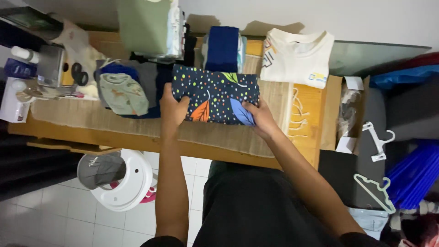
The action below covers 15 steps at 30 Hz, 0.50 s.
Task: Folding various items of clothing and organizing them into stacks on a table.
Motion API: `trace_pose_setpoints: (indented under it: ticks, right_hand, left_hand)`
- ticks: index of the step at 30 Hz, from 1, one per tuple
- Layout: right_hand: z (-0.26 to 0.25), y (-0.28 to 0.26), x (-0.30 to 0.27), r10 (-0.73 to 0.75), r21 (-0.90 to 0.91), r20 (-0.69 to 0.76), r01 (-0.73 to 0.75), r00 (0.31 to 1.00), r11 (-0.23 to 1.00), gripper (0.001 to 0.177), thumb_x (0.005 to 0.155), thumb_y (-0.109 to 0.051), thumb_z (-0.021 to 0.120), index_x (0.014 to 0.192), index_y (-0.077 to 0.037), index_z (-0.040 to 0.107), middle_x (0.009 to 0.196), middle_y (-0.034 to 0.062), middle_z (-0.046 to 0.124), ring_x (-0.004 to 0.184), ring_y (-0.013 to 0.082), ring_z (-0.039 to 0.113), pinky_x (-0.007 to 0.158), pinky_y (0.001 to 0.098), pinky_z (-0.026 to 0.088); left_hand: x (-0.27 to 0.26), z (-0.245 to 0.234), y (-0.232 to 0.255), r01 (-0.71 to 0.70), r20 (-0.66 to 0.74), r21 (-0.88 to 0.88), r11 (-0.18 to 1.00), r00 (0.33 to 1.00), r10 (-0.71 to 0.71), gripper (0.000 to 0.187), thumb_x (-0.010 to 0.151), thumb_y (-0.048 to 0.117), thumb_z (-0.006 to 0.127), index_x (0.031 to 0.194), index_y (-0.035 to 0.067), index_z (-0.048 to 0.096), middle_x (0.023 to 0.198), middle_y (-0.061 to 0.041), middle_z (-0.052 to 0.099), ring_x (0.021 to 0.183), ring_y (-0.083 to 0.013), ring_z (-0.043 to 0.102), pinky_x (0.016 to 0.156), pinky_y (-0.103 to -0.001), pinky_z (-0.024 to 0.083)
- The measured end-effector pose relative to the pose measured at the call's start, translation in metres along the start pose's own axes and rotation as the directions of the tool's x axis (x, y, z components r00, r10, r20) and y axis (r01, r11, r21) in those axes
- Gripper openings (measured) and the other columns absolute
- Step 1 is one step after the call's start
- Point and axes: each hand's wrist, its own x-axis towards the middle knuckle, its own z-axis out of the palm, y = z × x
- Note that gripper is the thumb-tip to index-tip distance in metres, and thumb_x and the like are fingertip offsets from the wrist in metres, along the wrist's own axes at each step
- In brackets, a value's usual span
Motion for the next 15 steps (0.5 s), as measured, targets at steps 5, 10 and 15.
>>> trace_pose_setpoints:
  ticks: [5,10,15]
  right_hand:
    - [-0.026,0.056,0.063,-0.361,-0.473,0.023,0.328,0.932,0.818,0.057,0.089,0.005,0.067,0.142,-0.001,0.048,0.125,0.0099,0.068,0.11,0.0151,0.066,0.094,0.0279,0.056]
    - [0.05,0.008,0.014,-0.614,-0.924,-0.026,0.216,0.789,0.316,0.077,0.083,-0.001,0.072,0.152,-0.007,0.039,0.128,0.0243,0.057,0.116,0.0336,0.057,0.1,0.0432,0.048]
    - [0.075,0.023,0.023,-0.682,-0.937,0.345,0.281,0.644,-0.208,0.068,0.091,-0.014,0.073,0.154,-0.014,0.048,0.159,0.0281,0.038,0.148,0.0479,0.035,0.124,0.0568,0.03]
  left_hand:
    - [0.014,-0.002,-0.008,-0.004,-0.05,0.272,0.962,0.999,0.018,0.063,0.085,0.004,0.067,0.144,-0.002,0.045,0.124,-0.027,0.063,0.115,-0.0434,0.062,0.097,-0.047,0.049]
    - [0.018,0.014,-0.002,-0.245,-0.011,0.47,0.848,0.959,0.283,0.073,0.083,0.003,0.067,0.151,-0.001,0.043,0.15,-0.029,0.043,0.14,-0.0481,0.04,0.116,-0.054,0.034]
    - [0.017,0.04,-0.015,-0.413,0.095,0.491,0.767,0.901,0.424,0.061,0.09,0.019,0.067,0.148,0.007,0.051,0.156,-0.024,0.042,0.147,-0.0474,0.035,0.121,-0.061,0.025]
